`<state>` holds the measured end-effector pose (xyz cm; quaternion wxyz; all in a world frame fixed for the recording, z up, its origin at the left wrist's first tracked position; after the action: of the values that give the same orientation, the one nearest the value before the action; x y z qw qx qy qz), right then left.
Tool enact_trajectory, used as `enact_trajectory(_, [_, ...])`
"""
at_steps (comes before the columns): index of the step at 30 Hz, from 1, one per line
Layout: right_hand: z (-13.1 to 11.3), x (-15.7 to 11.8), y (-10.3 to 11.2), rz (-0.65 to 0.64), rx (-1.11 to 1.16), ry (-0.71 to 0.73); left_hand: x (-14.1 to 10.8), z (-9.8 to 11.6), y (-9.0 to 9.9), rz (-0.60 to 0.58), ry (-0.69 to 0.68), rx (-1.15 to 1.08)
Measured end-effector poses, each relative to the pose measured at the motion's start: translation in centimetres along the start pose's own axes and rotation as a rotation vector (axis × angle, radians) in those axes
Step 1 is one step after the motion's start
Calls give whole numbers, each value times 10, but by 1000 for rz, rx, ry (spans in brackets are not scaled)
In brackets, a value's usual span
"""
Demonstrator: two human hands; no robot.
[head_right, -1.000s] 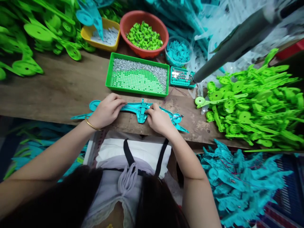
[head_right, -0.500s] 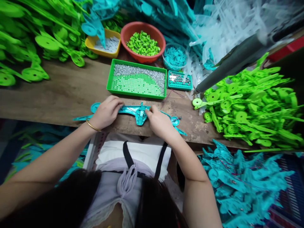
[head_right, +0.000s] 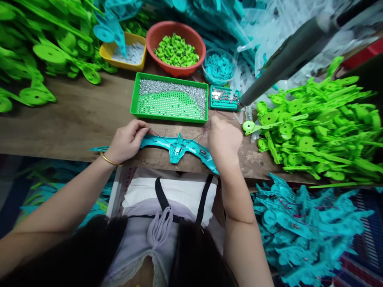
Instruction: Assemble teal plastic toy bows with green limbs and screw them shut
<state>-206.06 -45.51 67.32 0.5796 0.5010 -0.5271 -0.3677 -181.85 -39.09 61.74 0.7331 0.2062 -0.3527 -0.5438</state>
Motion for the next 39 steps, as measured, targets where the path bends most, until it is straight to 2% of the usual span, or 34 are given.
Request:
enact_trajectory(2, [0,5,-1,69,270,-48,-1,2,-2,-19,-12,29])
enact_trajectory(3, [-3,5,-6,46,454,1,-2,3,-3,-20,-11,43])
enact_trajectory(6, [-4,-16,-21,-165,960,217,-4,2,-5,-5,0,50])
enact_trajectory(7, [5,-27,-25,-190,1055,217,-4,1,-5,1,3,44])
enact_trajectory(8, [20,-38,-29,-148,1101,142,-4,1,-6,7,3,38])
enact_trajectory(10, [60,-63,-32,103,1025,-127,-4,3,-8,14,-5,39])
enact_trajectory(11, [74,-77,-35,177,903,-207,-4,4,-9,17,-10,43])
enact_trajectory(13, [81,-100,-43,148,644,-184,-3,5,-5,31,-21,76])
enact_trajectory(15, [77,-111,-53,50,470,-79,0,0,9,72,-16,177])
enact_trajectory(17, [80,-111,-59,22,391,-31,3,-15,35,143,33,362])
enact_trajectory(19, [93,-103,-58,30,334,-28,3,-38,65,193,140,562])
enact_trajectory(22, [120,-86,-44,39,185,-34,-2,-65,100,182,264,698])
enact_trajectory(24, [126,-75,-23,50,91,-22,-8,-69,116,195,286,655])
enact_trajectory(25, [121,-69,-11,67,75,-6,-12,-67,121,199,285,590])
enact_trajectory(26, [109,-64,2,105,98,20,-15,-63,126,197,279,501])
enact_trajectory(28, [65,-53,29,269,221,83,-20,-49,130,151,247,299])
enact_trajectory(30, [-7,-46,41,333,476,280,-24,-32,135,83,196,147])
enact_trajectory(33, [-129,-48,32,169,739,690,-32,-10,150,58,137,63])
enact_trajectory(35, [-181,-53,21,70,835,795,-37,0,155,57,103,12])
enact_trajectory(37, [-203,-56,8,-36,962,768,-37,2,149,10,73,-72])
enact_trajectory(39, [-195,-53,-3,-98,1090,697,-26,-6,131,-105,32,-165])
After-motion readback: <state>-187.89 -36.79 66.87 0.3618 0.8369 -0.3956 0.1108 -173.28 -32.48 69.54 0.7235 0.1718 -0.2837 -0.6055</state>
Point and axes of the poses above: each hand's wrist, its own x-axis towards the middle knuckle, its own y-axis out of the back of the hand, z = x × y, the point moved 6 cm from there along x, towards the middle knuckle, and after that the axes turned 10 degrees about z, right-handed, at the moved point
